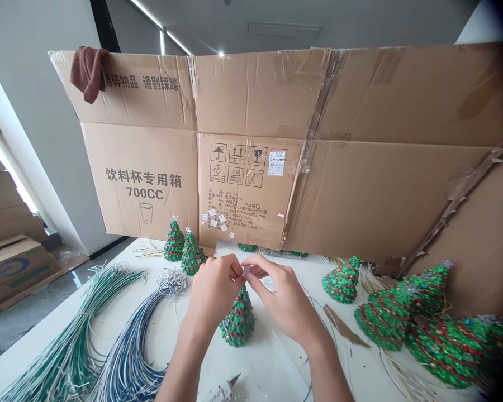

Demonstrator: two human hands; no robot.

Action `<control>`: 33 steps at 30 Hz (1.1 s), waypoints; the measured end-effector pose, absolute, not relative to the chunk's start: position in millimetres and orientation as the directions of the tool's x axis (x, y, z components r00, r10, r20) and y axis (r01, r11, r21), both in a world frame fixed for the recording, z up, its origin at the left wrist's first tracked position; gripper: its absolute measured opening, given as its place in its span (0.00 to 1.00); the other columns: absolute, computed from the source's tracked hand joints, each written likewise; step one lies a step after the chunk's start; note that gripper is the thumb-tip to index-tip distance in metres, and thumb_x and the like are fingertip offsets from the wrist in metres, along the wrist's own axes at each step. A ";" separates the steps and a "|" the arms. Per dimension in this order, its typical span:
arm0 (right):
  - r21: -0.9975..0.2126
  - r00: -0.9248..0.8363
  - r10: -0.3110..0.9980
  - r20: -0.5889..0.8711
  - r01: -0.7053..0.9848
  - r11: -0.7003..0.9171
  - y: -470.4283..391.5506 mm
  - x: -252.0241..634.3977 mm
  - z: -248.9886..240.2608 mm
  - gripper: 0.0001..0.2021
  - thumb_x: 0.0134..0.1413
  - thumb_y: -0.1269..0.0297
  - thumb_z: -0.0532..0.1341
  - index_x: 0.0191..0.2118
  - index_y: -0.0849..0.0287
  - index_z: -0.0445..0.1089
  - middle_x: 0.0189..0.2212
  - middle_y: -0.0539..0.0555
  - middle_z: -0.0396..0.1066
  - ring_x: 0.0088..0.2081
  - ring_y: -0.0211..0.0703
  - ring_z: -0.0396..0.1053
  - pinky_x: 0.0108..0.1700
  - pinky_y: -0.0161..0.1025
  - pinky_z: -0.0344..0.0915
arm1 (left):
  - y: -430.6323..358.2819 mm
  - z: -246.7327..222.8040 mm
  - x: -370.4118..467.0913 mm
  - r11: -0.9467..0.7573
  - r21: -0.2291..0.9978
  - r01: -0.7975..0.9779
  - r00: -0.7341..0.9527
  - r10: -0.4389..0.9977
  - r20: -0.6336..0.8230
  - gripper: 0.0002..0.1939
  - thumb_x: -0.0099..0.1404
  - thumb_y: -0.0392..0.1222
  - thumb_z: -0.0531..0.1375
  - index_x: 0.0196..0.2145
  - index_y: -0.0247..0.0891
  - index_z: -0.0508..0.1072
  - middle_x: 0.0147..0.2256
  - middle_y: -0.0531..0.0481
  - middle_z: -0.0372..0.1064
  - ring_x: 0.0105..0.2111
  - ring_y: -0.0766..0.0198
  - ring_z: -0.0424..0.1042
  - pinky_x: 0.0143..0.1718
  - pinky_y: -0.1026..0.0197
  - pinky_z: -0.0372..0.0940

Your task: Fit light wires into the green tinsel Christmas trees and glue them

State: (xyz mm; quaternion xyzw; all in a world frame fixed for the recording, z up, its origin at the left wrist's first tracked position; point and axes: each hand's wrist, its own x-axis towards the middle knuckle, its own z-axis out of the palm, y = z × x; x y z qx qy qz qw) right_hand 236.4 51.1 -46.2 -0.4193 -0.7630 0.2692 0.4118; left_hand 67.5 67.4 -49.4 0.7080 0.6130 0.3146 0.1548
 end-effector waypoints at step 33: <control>-0.758 -0.300 0.871 0.388 0.433 0.487 48.5 239.2 -42.1 0.11 0.74 0.68 0.61 0.51 0.46 0.79 0.47 0.48 0.84 0.47 0.45 0.81 0.51 0.42 0.74 | 66.5 -50.9 62.1 -0.251 0.646 0.721 0.136 0.965 0.223 0.10 0.61 0.27 0.67 0.31 0.42 0.73 0.32 0.52 0.81 0.36 0.57 0.78 0.36 0.60 0.63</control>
